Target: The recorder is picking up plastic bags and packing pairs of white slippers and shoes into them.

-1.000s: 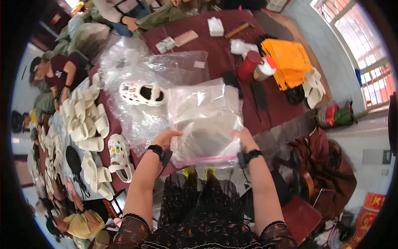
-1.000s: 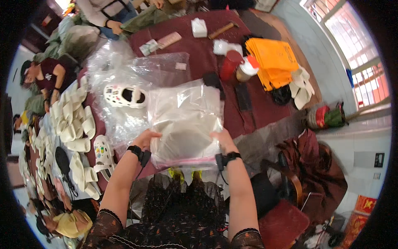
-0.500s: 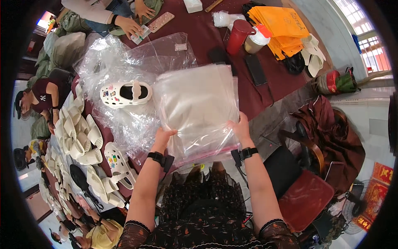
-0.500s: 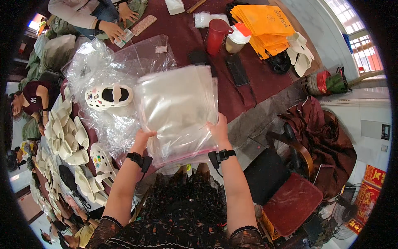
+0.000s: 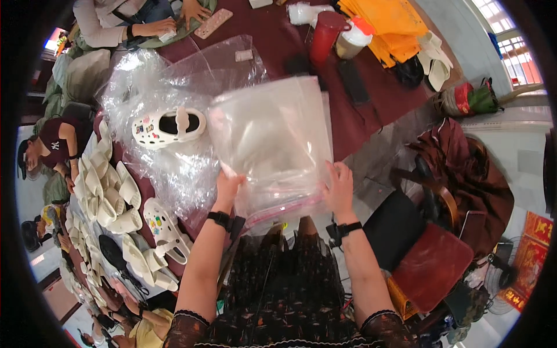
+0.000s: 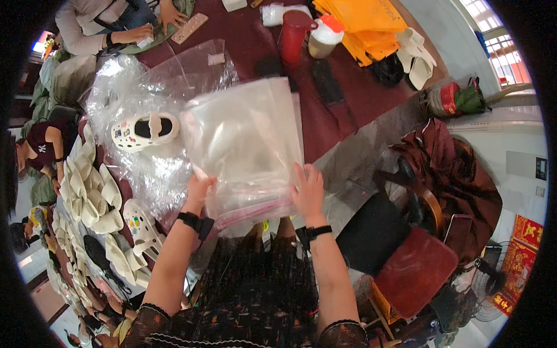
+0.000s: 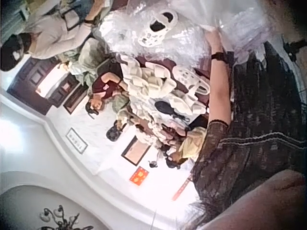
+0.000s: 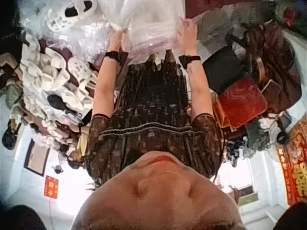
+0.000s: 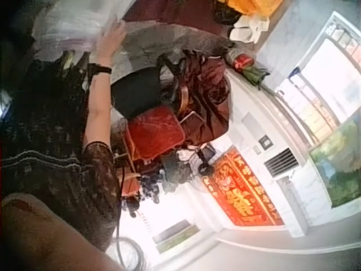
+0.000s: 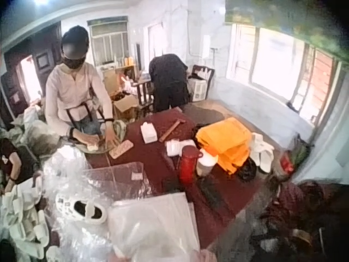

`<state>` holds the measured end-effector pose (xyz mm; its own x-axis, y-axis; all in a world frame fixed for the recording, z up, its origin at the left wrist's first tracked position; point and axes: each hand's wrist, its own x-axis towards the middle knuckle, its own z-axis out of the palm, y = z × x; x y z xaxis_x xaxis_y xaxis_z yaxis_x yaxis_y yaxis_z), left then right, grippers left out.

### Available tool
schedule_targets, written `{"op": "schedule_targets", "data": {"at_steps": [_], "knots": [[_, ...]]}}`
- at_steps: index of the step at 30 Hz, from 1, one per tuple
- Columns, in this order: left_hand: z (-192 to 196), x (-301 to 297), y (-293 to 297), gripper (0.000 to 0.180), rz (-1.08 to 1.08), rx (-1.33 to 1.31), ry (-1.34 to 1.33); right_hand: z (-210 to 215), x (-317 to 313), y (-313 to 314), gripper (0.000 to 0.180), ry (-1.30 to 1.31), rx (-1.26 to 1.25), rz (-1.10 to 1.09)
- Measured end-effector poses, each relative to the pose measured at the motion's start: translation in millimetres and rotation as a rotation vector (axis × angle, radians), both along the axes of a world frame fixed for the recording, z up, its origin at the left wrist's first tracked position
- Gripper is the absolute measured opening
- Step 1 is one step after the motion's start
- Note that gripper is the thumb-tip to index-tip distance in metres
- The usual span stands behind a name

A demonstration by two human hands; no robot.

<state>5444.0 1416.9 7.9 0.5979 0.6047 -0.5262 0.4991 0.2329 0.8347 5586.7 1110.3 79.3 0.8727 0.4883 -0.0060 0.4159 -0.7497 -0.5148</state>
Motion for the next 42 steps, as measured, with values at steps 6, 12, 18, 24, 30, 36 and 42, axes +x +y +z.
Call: {"op": "schedule_targets", "data": {"at_steps": [6,12,18,24,30,36,42], "knots": [[-0.5,5.2,4.3,0.047,-0.032,0.121,0.001,-7.7,9.6,-5.8,0.047,-0.023,0.022,0.300],[-15.2,-3.3,11.2,0.046,0.034,-0.002,-0.063,7.9,5.7,-11.7,0.045,-0.043,0.225,0.291],[2.2,2.9,-0.1,0.047,0.104,-0.148,-0.150,37.0,-12.1,-5.9,0.031,0.107,0.356,0.085],[16.9,5.4,-1.1,0.047,0.085,-0.125,-0.141,4.4,-25.5,-6.4,0.017,0.622,0.782,-0.306],[22.7,5.4,0.3,0.048,0.056,-0.060,-0.060,5.2,-14.6,-3.3,0.016,1.075,0.701,-0.568],[25.7,11.0,-4.9,0.045,0.071,-0.050,-0.038,-0.2,-17.1,0.2,0.023,0.978,0.841,-0.700],[20.1,6.4,-1.3,0.043,0.077,-0.030,-0.045,-15.5,-20.5,1.0,0.017,1.182,1.121,-0.698]]}}
